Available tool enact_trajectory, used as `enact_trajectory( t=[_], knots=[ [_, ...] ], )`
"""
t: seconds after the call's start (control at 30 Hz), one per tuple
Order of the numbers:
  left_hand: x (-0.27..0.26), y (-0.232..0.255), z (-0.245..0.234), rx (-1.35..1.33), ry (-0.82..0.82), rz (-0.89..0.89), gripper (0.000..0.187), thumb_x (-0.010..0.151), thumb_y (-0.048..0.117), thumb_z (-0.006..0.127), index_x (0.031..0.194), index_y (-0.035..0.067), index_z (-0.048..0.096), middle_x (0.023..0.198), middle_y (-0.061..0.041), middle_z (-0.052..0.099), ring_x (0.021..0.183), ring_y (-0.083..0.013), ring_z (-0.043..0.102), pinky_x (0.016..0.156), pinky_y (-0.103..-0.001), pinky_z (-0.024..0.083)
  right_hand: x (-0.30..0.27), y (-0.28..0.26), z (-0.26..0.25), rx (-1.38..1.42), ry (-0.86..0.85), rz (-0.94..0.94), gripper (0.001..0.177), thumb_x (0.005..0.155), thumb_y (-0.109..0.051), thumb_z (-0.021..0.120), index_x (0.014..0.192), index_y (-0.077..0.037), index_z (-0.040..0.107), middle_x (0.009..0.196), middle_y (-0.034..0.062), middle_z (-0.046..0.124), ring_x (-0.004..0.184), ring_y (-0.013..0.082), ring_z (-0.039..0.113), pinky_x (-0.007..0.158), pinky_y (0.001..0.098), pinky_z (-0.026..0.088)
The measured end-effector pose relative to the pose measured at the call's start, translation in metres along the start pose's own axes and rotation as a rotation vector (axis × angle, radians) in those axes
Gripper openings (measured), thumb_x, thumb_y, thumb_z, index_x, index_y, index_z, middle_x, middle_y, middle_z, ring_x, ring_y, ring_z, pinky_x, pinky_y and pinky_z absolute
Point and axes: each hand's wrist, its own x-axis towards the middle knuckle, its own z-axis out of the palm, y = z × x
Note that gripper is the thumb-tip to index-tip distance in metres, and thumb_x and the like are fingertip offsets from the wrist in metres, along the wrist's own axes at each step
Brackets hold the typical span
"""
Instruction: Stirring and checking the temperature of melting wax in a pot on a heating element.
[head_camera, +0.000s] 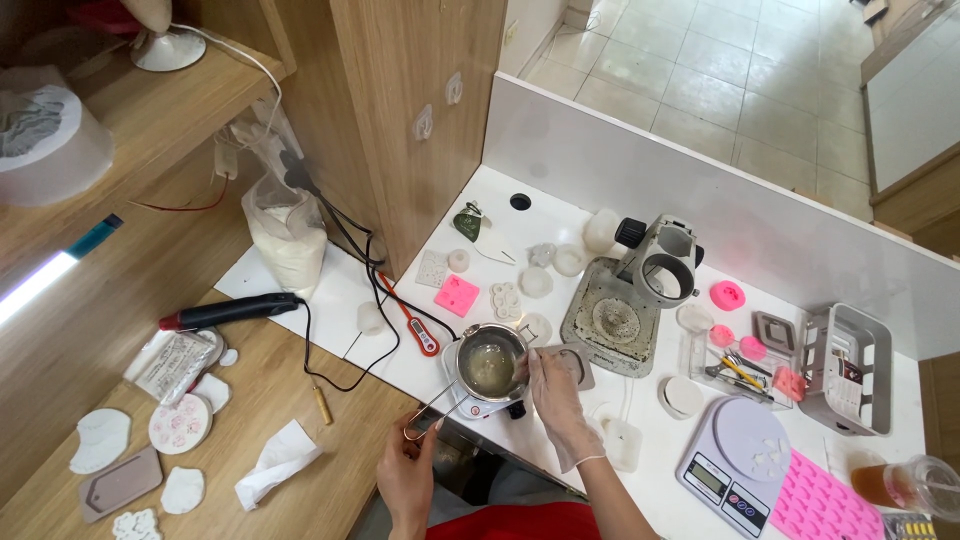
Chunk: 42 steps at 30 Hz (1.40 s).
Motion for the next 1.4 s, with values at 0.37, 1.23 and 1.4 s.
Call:
enact_trajectory(
  t=[0.37,1.23,1.4],
  knots=[
    [0.001,-0.001,0.002,-0.027,-0.013,-0.016,0.04,0.081,0.03,0.083,0.117,0.015,0.073,0.071,0.002,0.064,0.055,-0.0108,0.054,0.052,-0.027,0.045,0.0,-0.004,-0.002,-0.079,0.138,-0.03,0.044,0.105,-0.03,0.043,0.084,-0.005,0.073,0.067,0.001,0.07,0.062,0.0143,0.064,0.071,0.0293,0.054],
    [0.013,-0.035,0.024,-0.01,0.058,0.031,0.039,0.077,0.028,0.086,0.112,0.016,0.073,0.063,0.004,0.062,0.05,-0.0083,0.054,0.048,-0.024,0.044,0.006,0.002,0.013,-0.226,0.036,0.038,0.048,0.105,-0.043,0.034,0.11,-0.007,0.065,0.084,0.0115,0.069,0.079,0.0256,0.061,0.089,0.0412,0.049],
    [0.016,-0.047,0.032,-0.036,0.086,0.054,0.039,0.075,0.027,0.087,0.11,0.016,0.073,0.065,0.005,0.061,0.05,-0.0083,0.053,0.048,-0.024,0.044,0.001,-0.03,0.0,-0.087,0.053,0.007,0.043,0.105,-0.039,0.039,0.086,-0.011,0.066,0.071,0.0009,0.067,0.063,0.0162,0.062,0.07,0.0327,0.052]
  ],
)
